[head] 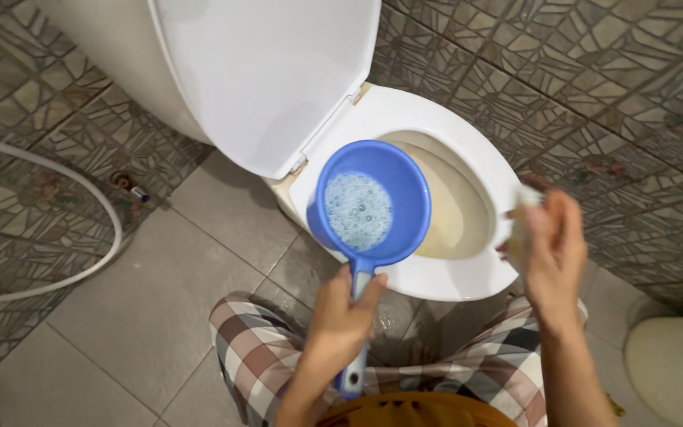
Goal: The person fills a small blue pitcher with soapy water, then uses a sponge and a brush to scrub the interior and exterior of the toilet bowl and the toilet seat.
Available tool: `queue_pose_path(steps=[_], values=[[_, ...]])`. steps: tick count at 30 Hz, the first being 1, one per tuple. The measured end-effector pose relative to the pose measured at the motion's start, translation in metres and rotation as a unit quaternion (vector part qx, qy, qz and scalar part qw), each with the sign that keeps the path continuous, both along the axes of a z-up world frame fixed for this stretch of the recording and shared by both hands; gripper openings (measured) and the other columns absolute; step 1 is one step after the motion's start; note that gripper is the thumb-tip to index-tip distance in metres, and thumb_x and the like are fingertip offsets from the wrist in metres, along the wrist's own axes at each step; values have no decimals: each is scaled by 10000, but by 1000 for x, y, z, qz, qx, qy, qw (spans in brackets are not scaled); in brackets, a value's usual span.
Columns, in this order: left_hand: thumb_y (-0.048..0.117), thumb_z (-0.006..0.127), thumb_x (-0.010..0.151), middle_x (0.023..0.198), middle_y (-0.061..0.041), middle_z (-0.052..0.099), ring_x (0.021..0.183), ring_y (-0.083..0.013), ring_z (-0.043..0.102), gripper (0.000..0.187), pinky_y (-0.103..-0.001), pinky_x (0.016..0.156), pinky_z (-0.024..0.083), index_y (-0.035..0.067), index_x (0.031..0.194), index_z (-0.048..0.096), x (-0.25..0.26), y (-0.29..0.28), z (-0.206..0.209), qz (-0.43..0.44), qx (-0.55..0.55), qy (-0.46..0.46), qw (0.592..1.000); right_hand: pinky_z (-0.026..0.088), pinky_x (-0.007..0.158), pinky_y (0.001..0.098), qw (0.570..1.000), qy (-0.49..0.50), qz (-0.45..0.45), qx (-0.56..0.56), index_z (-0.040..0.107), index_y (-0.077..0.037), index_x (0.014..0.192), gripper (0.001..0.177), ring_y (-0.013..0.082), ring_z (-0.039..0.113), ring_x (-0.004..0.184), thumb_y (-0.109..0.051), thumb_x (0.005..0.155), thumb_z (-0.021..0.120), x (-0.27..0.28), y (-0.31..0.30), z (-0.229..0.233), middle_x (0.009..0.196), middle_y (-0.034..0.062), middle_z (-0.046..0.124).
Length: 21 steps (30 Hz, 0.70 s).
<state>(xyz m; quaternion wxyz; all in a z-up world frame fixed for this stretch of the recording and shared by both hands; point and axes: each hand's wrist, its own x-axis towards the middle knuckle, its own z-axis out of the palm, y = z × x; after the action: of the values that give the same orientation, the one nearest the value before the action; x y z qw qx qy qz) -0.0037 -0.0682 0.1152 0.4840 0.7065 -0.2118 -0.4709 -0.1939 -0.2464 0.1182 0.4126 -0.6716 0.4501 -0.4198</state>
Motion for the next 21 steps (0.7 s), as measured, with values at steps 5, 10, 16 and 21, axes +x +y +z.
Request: queue_pose_path(steps=[5, 10, 16, 21], values=[[231, 668, 934, 756, -276, 704, 789, -445, 711, 307, -497, 675, 539, -69, 980, 621, -24, -30, -24, -22, -136, -193, 971, 569, 717, 474, 840, 368, 360, -170, 671, -24, 1009, 361, 367, 716, 831, -364, 898, 721, 66, -24, 33, 888, 185, 739], [229, 662, 920, 800, -317, 685, 871, -501, 674, 324, -526, 732, 520, -88, 961, 613, -44, -53, -48, -52, -106, -185, 976, 562, 708, 509, 803, 445, 290, -270, 608, 26, 1091, 379, 423, 680, 884, -286, 893, 691, 125, -66, -75, 993, 256, 667], [248, 657, 933, 701, -231, 671, 631, -371, 682, 327, -460, 579, 523, -78, 952, 644, -57, -83, -64, -47, -119, -85, 988, 554, 724, 442, 783, 472, 393, -97, 388, 114, 1350, 738, 374, 684, 859, -237, 828, 775, 108, -109, -107, 957, 246, 697], [322, 679, 927, 613, -136, 638, 447, -187, 636, 391, -340, 427, 497, -65, 897, 633, -54, -106, -82, -52, -81, -16, 995, 568, 625, 273, 851, -69, 368, 369, 518, -58, 1295, 442, 153, 706, 814, -278, 941, 666, 13, -135, -59, 1027, 109, 692]])
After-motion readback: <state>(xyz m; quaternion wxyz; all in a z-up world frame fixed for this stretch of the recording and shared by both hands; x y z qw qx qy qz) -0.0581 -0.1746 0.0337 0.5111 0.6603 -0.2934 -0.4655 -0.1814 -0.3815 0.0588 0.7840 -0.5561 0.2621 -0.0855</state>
